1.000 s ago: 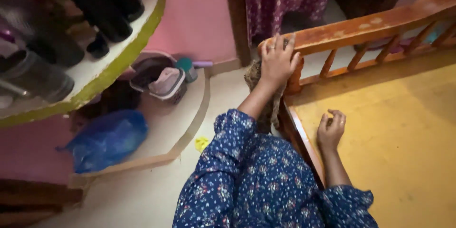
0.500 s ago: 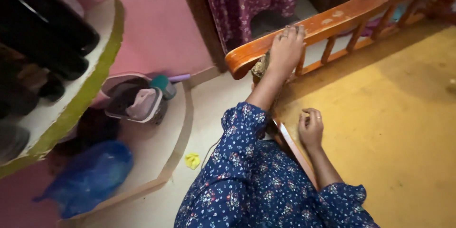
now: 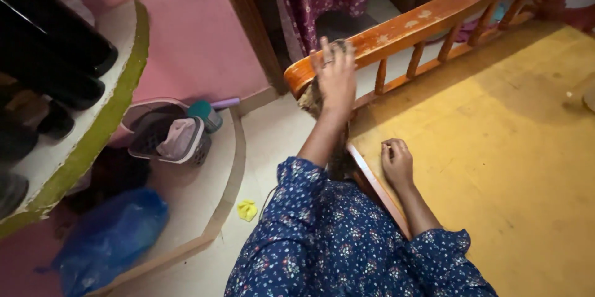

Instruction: The person sits on the floor and wipes the wooden bed frame with a cloth. They clean the headboard and side rails, occasionally adjusting the cloth in their hands.

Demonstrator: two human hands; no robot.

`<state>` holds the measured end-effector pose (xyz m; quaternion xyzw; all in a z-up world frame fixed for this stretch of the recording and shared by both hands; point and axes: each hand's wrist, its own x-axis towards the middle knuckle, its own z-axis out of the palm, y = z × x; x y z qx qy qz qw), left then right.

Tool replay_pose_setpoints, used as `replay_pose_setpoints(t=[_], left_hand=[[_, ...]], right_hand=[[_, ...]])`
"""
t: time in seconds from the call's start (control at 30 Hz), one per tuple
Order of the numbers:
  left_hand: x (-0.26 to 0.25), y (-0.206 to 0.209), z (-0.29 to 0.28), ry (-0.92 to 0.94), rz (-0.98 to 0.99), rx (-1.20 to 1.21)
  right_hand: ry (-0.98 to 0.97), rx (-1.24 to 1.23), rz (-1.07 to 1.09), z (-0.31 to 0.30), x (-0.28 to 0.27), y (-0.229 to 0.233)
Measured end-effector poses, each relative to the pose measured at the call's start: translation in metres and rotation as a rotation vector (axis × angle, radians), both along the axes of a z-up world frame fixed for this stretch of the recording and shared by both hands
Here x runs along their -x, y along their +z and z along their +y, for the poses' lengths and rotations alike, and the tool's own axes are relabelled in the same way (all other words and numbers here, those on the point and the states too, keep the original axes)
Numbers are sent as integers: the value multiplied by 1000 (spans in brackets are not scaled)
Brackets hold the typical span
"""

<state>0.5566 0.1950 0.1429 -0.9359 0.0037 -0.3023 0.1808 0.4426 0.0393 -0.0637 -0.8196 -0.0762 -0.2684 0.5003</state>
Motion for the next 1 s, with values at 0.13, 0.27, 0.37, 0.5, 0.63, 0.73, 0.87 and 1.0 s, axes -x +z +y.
replay_pose_setpoints(t=[0.13,0.27,0.37,0.5,0.63,0.73,0.87,1.0], left_hand=[[25,2,36,2,2,160],[42,2,63,53,-45,264],[54,-4,73,30,-145,406],[51,-7,73,-12,-176,698],[36,2,78,-69,-198,965],[22,5,90,-129,-152,1094],[-20,-17,120,-346,-129,1244],[-84,-62,159,-472,-203,1618]], right_hand=[[2,7,-13,1,-2,-2],[2,3,17,1,-3,-3],[9,-24,56,1,-3,-1],[5,-18,61,2,-3,1],[-2,-17,85,2,-3,1],[-6,-29,83,3,-3,2],[-16,11,49,4,-4,1],[-12,-12,83,3,-7,-3]])
